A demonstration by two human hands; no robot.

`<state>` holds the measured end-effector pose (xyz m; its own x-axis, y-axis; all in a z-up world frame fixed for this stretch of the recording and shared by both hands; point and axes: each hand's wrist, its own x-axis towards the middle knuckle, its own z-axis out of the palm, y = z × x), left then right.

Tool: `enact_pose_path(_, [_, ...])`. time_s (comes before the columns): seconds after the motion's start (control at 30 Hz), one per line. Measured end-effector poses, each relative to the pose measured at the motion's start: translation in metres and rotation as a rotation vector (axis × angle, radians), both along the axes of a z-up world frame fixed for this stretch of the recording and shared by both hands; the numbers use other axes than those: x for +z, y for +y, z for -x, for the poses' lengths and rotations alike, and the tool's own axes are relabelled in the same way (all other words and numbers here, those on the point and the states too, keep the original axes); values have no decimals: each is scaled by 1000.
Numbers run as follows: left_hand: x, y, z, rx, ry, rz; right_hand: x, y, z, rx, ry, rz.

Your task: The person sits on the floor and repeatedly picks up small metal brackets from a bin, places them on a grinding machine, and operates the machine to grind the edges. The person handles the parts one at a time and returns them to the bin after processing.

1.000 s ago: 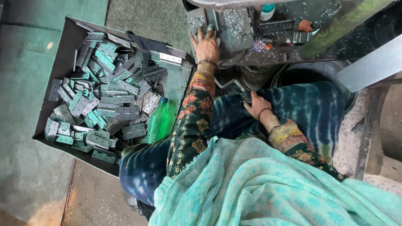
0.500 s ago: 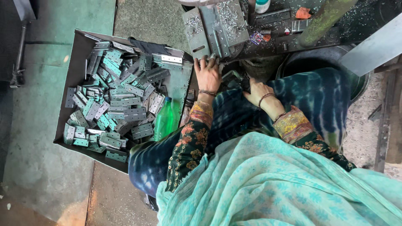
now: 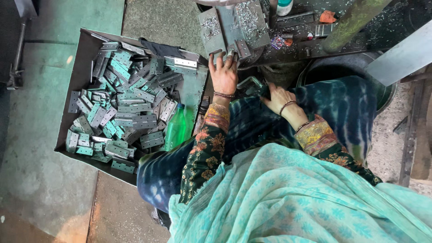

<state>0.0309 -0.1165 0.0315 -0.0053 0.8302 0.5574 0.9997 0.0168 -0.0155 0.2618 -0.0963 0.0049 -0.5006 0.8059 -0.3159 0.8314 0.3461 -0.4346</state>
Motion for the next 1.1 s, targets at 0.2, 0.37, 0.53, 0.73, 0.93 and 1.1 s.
enact_pose_path(0.2, [31,-4,-4,2,-396,-122,-8,40,19,45,521,-497])
enact_pose_path(0.37, [13,15,17,-173,-943,-93,-10,84,46,-193,1189,23])
enact_pose_path(0.53, [5,39,41,99,-606,-28,-2,94,54,-150,1083,-267])
enact_pose_path(0.73, [-4,21,22,238,-268,149,3,83,85,230,465,-608])
enact_pose_path(0.93, [-31,16,-4,245,-145,305,6,70,91,339,488,-541])
enact_pose_path(1.1, [-38,34,-6,285,-95,342,17,31,46,222,504,-391])
